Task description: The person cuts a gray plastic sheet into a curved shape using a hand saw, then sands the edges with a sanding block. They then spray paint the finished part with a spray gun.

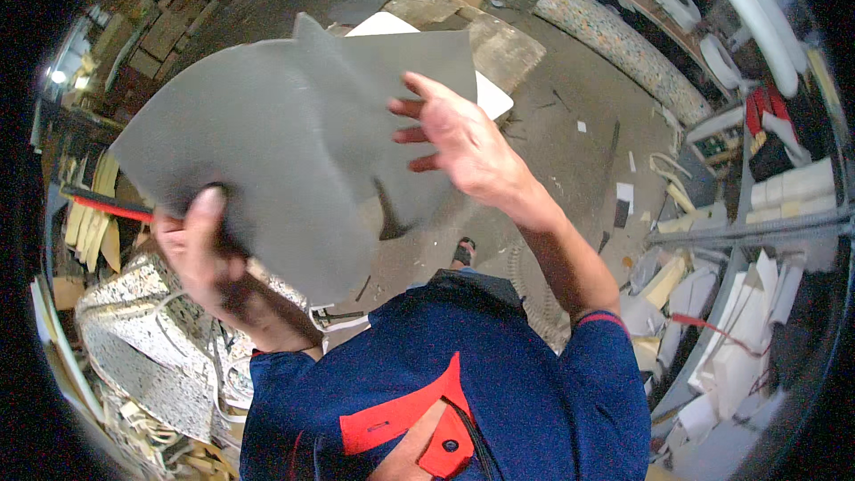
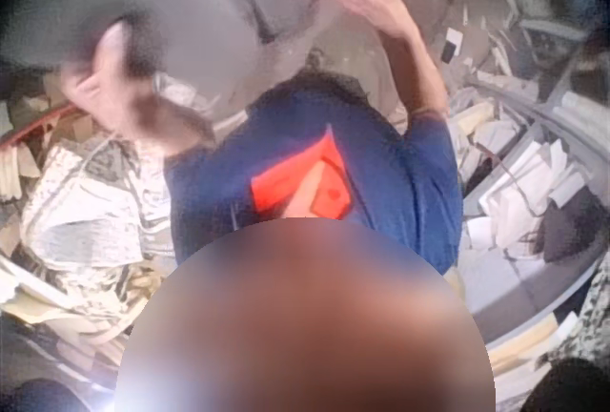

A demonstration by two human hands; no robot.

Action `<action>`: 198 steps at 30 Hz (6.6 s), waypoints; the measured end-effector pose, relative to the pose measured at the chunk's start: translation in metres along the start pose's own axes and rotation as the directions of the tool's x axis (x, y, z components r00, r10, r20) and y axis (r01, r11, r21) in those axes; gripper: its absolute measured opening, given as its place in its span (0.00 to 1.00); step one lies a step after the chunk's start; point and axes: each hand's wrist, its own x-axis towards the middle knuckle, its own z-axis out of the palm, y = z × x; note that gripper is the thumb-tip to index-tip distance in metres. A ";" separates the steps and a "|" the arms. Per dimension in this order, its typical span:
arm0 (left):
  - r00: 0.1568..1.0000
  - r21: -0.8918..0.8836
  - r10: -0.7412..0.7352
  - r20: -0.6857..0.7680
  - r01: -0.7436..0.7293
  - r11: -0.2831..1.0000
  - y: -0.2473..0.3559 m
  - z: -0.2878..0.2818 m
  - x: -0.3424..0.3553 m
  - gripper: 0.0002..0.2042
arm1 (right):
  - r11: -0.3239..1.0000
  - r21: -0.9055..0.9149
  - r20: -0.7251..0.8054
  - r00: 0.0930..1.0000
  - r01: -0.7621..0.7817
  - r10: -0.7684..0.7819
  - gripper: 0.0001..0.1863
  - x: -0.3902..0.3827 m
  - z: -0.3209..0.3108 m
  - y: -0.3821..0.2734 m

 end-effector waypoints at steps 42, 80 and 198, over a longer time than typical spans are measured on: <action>0.433 0.337 -0.525 0.732 0.439 0.833 -0.415 -0.032 0.281 0.09 | 0.979 -0.045 -0.997 -0.048 -0.197 -0.055 0.45 -0.038 -0.123 0.179; 0.630 0.562 -0.301 0.715 -0.263 0.784 -0.508 -0.040 0.418 0.18 | 0.657 -0.302 -0.953 0.202 -0.691 -0.225 0.21 0.081 -0.217 0.194; 0.405 0.709 -0.646 0.647 -0.008 0.706 -0.622 -0.069 0.450 0.19 | 0.810 -0.059 -0.994 -0.043 -0.584 -0.104 0.23 0.110 -0.159 0.291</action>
